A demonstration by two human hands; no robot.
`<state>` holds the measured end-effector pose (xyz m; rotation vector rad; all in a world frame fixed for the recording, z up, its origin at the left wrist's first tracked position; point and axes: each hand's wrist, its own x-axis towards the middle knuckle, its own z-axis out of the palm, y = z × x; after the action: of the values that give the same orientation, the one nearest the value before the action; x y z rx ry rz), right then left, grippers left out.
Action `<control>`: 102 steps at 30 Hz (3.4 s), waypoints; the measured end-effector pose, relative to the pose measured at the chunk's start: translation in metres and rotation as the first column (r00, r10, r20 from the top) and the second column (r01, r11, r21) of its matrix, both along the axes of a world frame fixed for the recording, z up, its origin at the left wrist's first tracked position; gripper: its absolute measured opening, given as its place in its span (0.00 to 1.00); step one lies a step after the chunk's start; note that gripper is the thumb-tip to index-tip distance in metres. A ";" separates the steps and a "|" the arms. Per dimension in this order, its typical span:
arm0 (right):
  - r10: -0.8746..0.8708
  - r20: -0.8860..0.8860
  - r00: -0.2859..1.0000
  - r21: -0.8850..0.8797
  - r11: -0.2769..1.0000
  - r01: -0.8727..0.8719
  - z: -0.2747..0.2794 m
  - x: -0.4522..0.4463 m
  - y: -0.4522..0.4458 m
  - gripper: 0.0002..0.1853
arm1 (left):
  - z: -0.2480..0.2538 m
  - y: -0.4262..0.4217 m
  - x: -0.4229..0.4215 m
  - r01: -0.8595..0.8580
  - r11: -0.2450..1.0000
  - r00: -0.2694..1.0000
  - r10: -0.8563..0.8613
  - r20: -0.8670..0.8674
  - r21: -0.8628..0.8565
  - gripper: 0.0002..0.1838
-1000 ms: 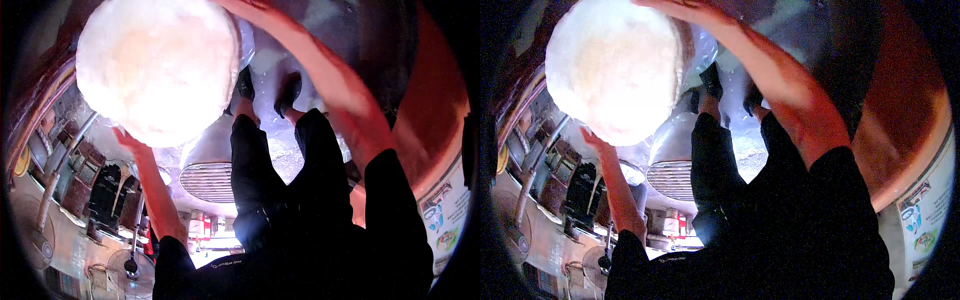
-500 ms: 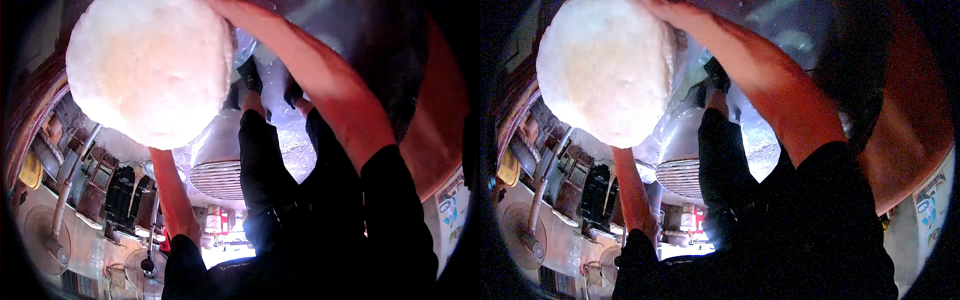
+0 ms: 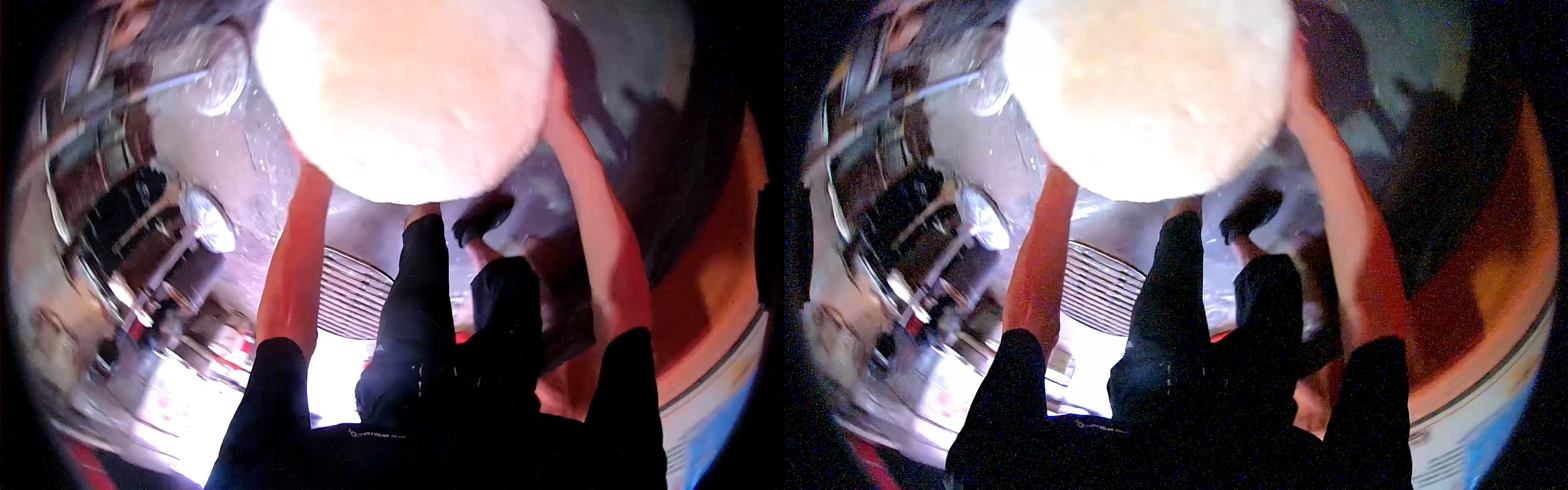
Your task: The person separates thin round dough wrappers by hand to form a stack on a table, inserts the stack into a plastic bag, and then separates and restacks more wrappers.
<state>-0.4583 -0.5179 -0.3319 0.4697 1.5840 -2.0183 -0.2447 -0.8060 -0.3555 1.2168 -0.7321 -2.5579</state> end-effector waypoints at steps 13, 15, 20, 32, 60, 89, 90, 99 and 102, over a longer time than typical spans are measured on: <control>0.375 0.058 0.925 0.357 0.858 -0.371 0.074 -0.069 -0.032 0.35 | 0.058 0.022 -0.002 -0.361 0.921 0.926 0.336 -0.172 -0.146 0.42; 0.547 0.192 0.815 0.447 0.690 -0.569 0.072 -0.074 -0.033 0.33 | 0.072 0.027 0.010 0.163 0.868 0.891 0.075 0.448 -0.469 0.41; 0.586 0.197 0.786 0.426 0.671 -0.607 0.078 -0.071 -0.044 0.38 | 0.072 0.034 0.005 0.199 0.726 0.874 0.173 0.455 -0.659 0.39; 0.593 0.276 0.756 0.407 0.641 -0.651 0.073 -0.072 -0.053 0.42 | 0.053 0.036 0.015 0.304 0.591 0.866 0.156 0.476 -0.747 0.33; 0.158 0.049 0.986 0.336 0.927 -0.165 0.079 0.009 0.000 0.35 | 0.051 -0.129 -0.170 0.718 0.544 0.694 -0.512 0.506 -0.435 0.44; 0.915 -0.325 0.237 0.236 0.321 -0.917 -0.005 -0.189 -0.167 0.44 | 0.073 0.077 0.018 0.079 0.985 0.935 -0.019 0.355 -0.154 0.44; 0.918 -0.332 0.217 0.259 0.310 -0.915 -0.005 -0.188 -0.164 0.42 | 0.079 0.077 0.012 0.020 0.998 0.947 0.003 0.321 -0.067 0.42; 0.830 -0.483 0.278 0.040 0.338 -0.940 -0.081 -0.197 -0.194 0.35 | 0.057 0.050 0.037 0.058 0.982 0.921 0.017 0.390 -0.179 0.37; 0.797 -0.343 0.497 -0.096 0.497 -0.862 -0.022 -0.187 -0.144 0.31 | 0.053 0.040 0.045 0.164 0.952 0.903 -0.039 0.427 -0.258 0.36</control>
<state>-0.6454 -0.6615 -0.3539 -0.6306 1.2464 -1.4496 -0.1998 -0.7656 -0.3021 1.6770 -1.2407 -2.1715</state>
